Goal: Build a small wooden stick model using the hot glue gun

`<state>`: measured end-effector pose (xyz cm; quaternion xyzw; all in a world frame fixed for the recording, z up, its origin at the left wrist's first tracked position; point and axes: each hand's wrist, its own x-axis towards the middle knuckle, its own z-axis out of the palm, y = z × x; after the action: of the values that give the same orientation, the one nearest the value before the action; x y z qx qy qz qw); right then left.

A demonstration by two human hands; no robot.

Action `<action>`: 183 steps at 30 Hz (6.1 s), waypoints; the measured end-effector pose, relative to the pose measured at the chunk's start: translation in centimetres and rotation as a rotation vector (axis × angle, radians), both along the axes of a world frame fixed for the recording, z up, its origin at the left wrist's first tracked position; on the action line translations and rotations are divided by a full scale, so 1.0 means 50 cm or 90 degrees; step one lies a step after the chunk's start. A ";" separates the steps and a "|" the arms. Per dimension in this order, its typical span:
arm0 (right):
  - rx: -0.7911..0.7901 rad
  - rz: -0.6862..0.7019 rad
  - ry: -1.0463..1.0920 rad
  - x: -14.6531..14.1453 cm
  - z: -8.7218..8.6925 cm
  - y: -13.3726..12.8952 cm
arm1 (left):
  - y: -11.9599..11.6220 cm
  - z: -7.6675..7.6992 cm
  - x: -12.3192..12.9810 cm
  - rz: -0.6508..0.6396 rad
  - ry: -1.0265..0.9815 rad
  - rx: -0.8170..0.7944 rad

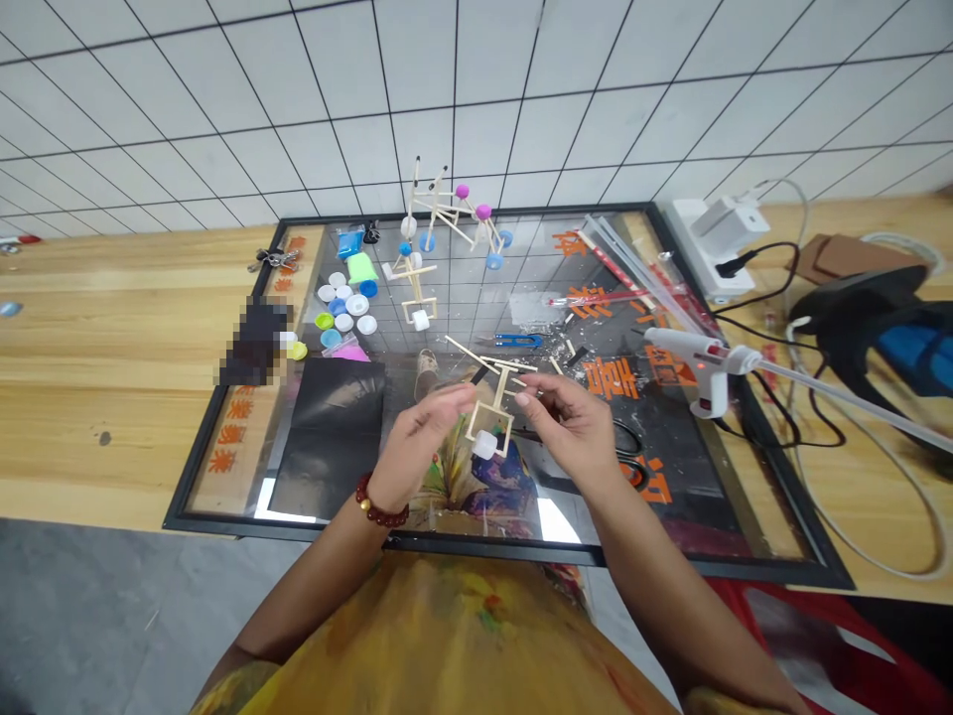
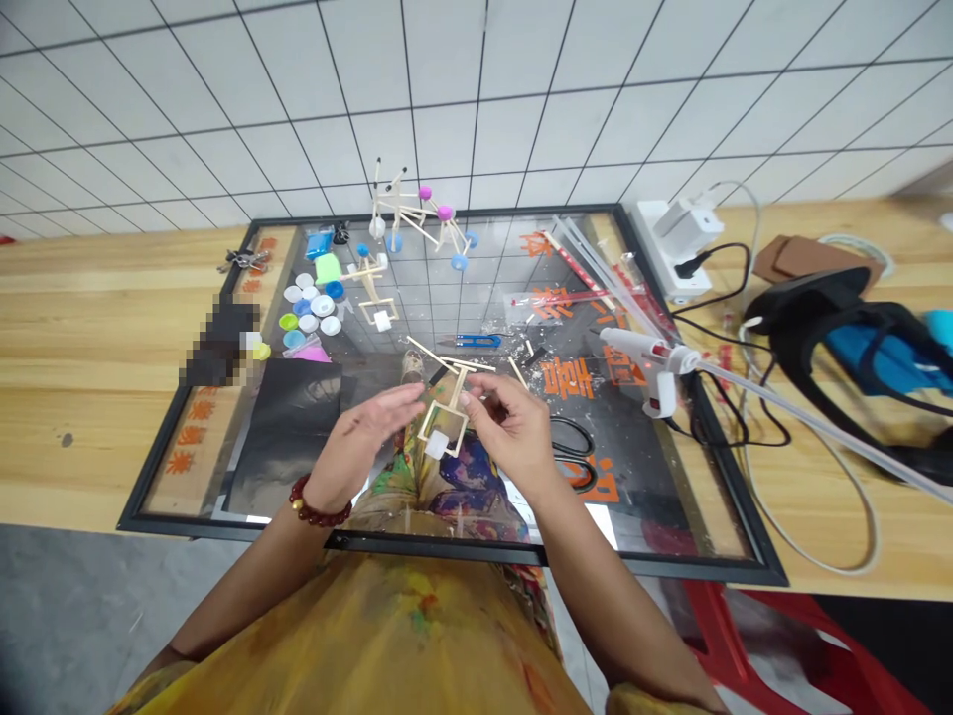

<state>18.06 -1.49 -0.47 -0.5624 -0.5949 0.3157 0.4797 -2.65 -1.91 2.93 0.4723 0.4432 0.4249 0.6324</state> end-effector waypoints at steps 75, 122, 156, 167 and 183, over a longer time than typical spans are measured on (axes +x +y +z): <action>-0.263 -0.005 -0.171 -0.003 0.063 0.062 | -0.050 -0.051 0.038 0.033 -0.011 -0.078; -0.224 0.072 0.185 -0.020 0.014 0.042 | -0.027 -0.048 0.042 0.078 -0.124 -0.162; 0.201 0.594 -0.536 -0.073 0.018 0.001 | -0.040 0.009 -0.093 0.334 -0.206 -0.115; 0.159 0.623 -0.544 -0.105 0.004 -0.076 | -0.046 0.033 -0.095 0.346 -0.224 -0.099; 0.073 0.376 -0.583 -0.073 0.070 0.070 | -0.049 0.038 -0.090 0.324 -0.206 -0.086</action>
<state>14.42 1.98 3.04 -0.4240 -0.8919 0.1270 0.0928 -7.13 -4.37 4.81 0.2294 0.4682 0.6089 0.5978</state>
